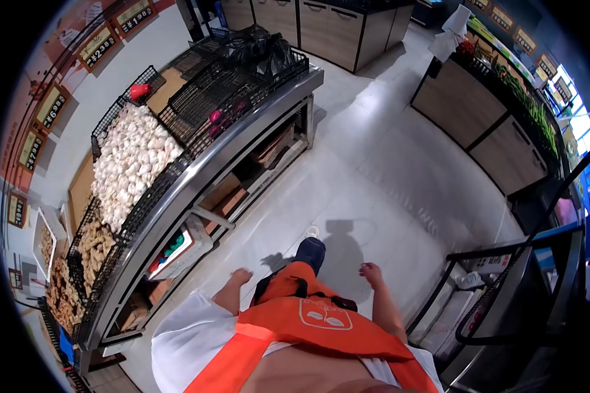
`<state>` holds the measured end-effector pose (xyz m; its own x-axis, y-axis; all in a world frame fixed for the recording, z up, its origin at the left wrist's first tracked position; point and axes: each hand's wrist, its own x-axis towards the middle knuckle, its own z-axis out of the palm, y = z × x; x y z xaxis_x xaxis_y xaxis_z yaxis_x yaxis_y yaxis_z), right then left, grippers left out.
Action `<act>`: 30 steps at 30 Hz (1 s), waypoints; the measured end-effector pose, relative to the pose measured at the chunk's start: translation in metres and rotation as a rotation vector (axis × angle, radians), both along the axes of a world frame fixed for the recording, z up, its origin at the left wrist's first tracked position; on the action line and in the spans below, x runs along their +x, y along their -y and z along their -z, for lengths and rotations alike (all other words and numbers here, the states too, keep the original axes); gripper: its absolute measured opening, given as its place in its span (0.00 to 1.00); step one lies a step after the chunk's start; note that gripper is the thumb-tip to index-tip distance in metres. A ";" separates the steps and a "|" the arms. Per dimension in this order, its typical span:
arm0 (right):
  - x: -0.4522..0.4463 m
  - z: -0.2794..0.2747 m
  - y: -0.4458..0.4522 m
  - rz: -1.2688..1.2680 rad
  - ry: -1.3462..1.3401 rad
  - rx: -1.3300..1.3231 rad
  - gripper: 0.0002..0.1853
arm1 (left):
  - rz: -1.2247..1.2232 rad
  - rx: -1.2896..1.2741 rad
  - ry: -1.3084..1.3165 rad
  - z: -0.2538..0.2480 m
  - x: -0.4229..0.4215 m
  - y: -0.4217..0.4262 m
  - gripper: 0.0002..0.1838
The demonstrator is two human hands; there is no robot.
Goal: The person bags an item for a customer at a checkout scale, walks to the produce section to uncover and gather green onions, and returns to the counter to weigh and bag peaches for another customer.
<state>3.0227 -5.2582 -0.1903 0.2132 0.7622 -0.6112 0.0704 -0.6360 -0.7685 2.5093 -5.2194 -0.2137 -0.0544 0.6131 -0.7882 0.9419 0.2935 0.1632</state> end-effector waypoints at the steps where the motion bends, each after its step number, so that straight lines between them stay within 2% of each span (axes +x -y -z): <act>1: -0.009 -0.018 -0.025 -0.101 0.066 -0.103 0.14 | -0.086 -0.055 -0.034 -0.001 -0.013 0.002 0.27; 2: -0.012 -0.014 -0.042 -0.207 0.110 -0.128 0.15 | -0.078 -0.092 -0.102 0.054 -0.042 0.008 0.27; 3: -0.012 -0.005 -0.056 -0.312 0.211 -0.146 0.15 | -0.210 -0.211 -0.108 0.017 -0.035 -0.001 0.28; 5: -0.002 0.005 -0.083 -0.446 0.196 -0.196 0.15 | -0.250 -0.215 -0.039 0.045 -0.066 -0.017 0.25; 6: 0.005 0.012 -0.098 -0.544 0.221 -0.240 0.15 | -0.308 -0.213 -0.040 0.047 -0.054 -0.043 0.25; 7: 0.006 -0.027 -0.120 -0.644 0.268 -0.230 0.15 | -0.368 -0.212 -0.044 0.038 -0.040 -0.068 0.27; 8: 0.015 -0.013 -0.135 -0.537 0.208 -0.242 0.15 | -0.428 -0.209 -0.053 0.026 -0.023 -0.099 0.31; 9: 0.028 0.009 -0.144 -0.430 0.142 -0.257 0.15 | -0.350 -0.165 -0.034 0.032 -0.011 -0.136 0.30; 11: 0.053 0.012 -0.182 -0.465 0.281 -0.312 0.15 | -0.156 -0.107 -0.061 0.027 0.021 -0.212 0.30; 12: 0.061 0.011 -0.201 -0.425 0.332 -0.306 0.15 | -0.065 -0.022 -0.070 0.047 0.037 -0.249 0.29; 13: 0.069 0.013 -0.218 -0.311 0.305 -0.297 0.16 | 0.066 0.105 0.032 0.009 0.067 -0.288 0.27; 15: 0.071 -0.012 -0.257 -0.103 0.154 -0.209 0.16 | 0.047 0.419 0.205 -0.022 0.120 -0.355 0.21; 17: 0.076 -0.027 -0.290 -0.116 0.101 -0.170 0.17 | -0.048 0.588 0.506 -0.033 0.170 -0.412 0.20; 20: 0.102 -0.023 -0.317 -0.118 0.023 -0.162 0.17 | -0.170 0.516 0.793 -0.055 0.236 -0.467 0.21; 23: 0.149 -0.006 -0.321 -0.075 -0.022 -0.281 0.16 | -0.052 0.373 0.786 -0.037 0.270 -0.493 0.21; 25: 0.199 0.022 -0.308 -0.105 0.116 -0.431 0.11 | 0.133 0.181 0.468 -0.034 0.280 -0.500 0.24; 26: 0.242 0.087 -0.280 -0.074 -0.028 -0.303 0.12 | 0.316 0.136 0.345 -0.014 0.277 -0.503 0.26; 27: 0.271 0.097 -0.272 -0.018 -0.134 -0.427 0.12 | 0.472 0.122 0.308 0.002 0.269 -0.503 0.27; 28: 0.297 0.093 -0.263 0.037 -0.241 -0.555 0.12 | 0.445 -0.064 0.167 0.042 0.258 -0.502 0.25; 29: 0.321 0.086 -0.264 0.091 -0.350 -0.683 0.12 | 0.496 -0.010 0.280 -0.011 0.264 -0.507 0.24; 30: 0.346 0.085 -0.285 0.115 -0.351 -0.734 0.12 | 0.551 0.043 0.393 -0.077 0.273 -0.512 0.24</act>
